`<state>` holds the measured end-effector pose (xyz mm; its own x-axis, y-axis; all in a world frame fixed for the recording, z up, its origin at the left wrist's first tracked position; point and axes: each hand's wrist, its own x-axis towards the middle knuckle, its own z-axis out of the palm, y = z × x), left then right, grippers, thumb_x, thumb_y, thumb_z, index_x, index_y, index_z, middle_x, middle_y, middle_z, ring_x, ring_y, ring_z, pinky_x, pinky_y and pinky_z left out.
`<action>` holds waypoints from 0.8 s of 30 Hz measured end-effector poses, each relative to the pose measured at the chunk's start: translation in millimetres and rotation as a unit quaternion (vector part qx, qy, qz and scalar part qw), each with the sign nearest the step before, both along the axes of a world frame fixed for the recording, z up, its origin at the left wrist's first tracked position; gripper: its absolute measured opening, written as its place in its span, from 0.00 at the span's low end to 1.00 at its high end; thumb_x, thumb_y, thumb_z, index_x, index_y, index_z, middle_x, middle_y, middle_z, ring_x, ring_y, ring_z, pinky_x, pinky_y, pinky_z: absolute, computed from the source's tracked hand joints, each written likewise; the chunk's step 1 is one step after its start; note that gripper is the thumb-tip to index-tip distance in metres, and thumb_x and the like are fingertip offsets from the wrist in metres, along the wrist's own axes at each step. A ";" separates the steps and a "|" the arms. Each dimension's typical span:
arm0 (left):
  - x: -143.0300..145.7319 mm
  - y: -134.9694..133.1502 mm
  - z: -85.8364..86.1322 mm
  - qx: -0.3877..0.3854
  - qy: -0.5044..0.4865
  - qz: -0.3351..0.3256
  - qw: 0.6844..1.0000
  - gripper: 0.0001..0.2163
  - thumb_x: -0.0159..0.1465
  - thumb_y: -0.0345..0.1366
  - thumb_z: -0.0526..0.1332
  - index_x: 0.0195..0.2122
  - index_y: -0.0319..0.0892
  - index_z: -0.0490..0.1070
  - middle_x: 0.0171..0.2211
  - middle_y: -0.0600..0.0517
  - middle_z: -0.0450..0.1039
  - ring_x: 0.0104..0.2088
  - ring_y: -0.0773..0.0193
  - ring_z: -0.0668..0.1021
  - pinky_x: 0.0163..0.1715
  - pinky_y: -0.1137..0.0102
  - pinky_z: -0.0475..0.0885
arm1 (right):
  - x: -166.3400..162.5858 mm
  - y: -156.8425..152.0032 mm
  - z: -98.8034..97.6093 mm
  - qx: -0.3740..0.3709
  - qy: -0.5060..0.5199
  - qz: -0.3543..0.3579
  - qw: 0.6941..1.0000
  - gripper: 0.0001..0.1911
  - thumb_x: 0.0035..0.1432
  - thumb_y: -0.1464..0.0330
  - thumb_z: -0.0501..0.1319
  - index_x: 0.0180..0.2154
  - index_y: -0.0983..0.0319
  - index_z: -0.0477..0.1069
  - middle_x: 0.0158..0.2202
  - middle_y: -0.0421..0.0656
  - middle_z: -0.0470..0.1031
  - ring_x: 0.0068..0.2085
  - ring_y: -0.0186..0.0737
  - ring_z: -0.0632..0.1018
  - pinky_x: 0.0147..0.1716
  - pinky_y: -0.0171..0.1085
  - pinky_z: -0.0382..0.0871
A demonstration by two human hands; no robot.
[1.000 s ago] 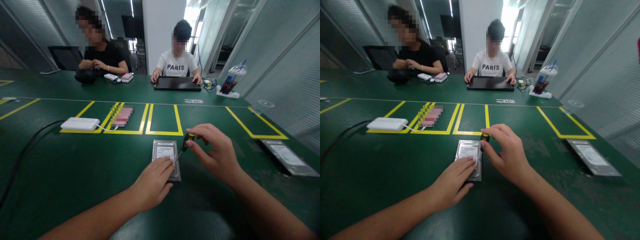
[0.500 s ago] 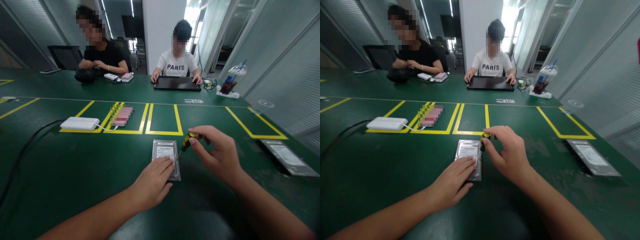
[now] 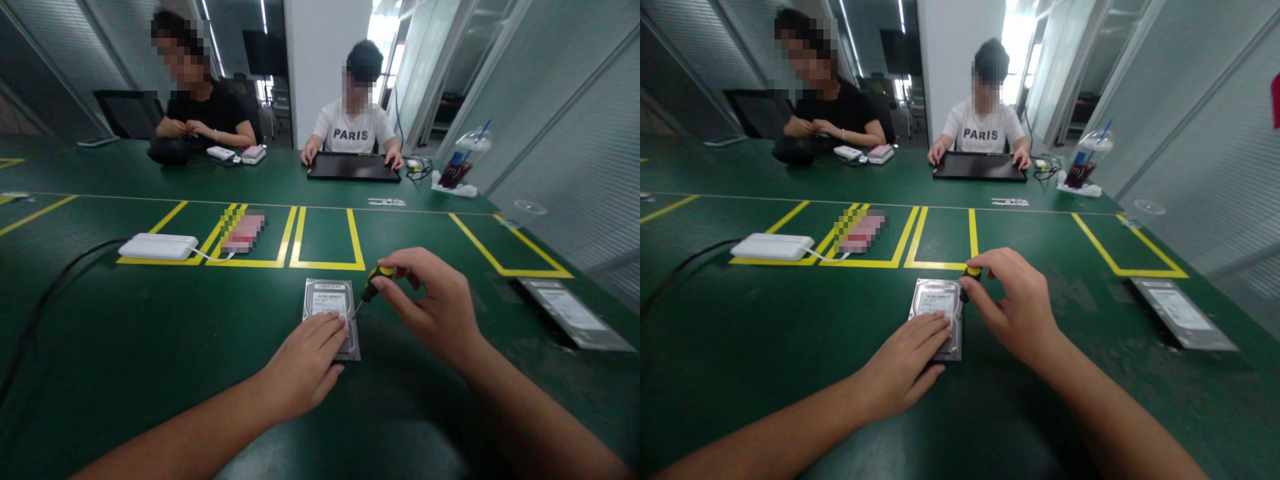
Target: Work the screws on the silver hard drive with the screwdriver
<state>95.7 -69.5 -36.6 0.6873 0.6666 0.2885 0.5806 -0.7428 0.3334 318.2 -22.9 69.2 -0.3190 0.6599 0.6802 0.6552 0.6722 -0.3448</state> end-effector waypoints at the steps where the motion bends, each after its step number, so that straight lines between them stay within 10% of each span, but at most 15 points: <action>1: 0.1 0.1 -0.1 0.000 -0.002 0.000 1.000 0.26 0.64 0.33 0.60 0.63 0.35 0.60 0.64 0.39 0.63 0.66 0.49 0.63 0.65 0.50 0.61 | -0.1 -0.1 0.1 0.000 -0.001 -0.001 1.000 0.06 0.60 0.71 0.64 0.40 0.64 0.72 0.35 0.43 0.76 0.34 0.34 0.74 0.32 0.35 0.67; 24: -4.7 1.8 14.6 0.073 0.081 0.023 0.994 0.24 0.67 0.42 0.59 0.62 0.36 0.64 0.63 0.40 0.65 0.65 0.43 0.63 0.66 0.47 0.53 | 0.6 1.2 -3.8 -0.147 -0.021 -0.004 0.989 0.09 0.60 0.64 0.64 0.39 0.63 0.73 0.35 0.42 0.74 0.35 0.36 0.73 0.36 0.36 0.66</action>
<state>90.9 -67.8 -22.0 0.7022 0.6575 0.2730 0.6524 -0.7478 0.1230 318.8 -21.7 65.4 -0.3377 0.8300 0.4439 0.6777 0.5417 -0.4972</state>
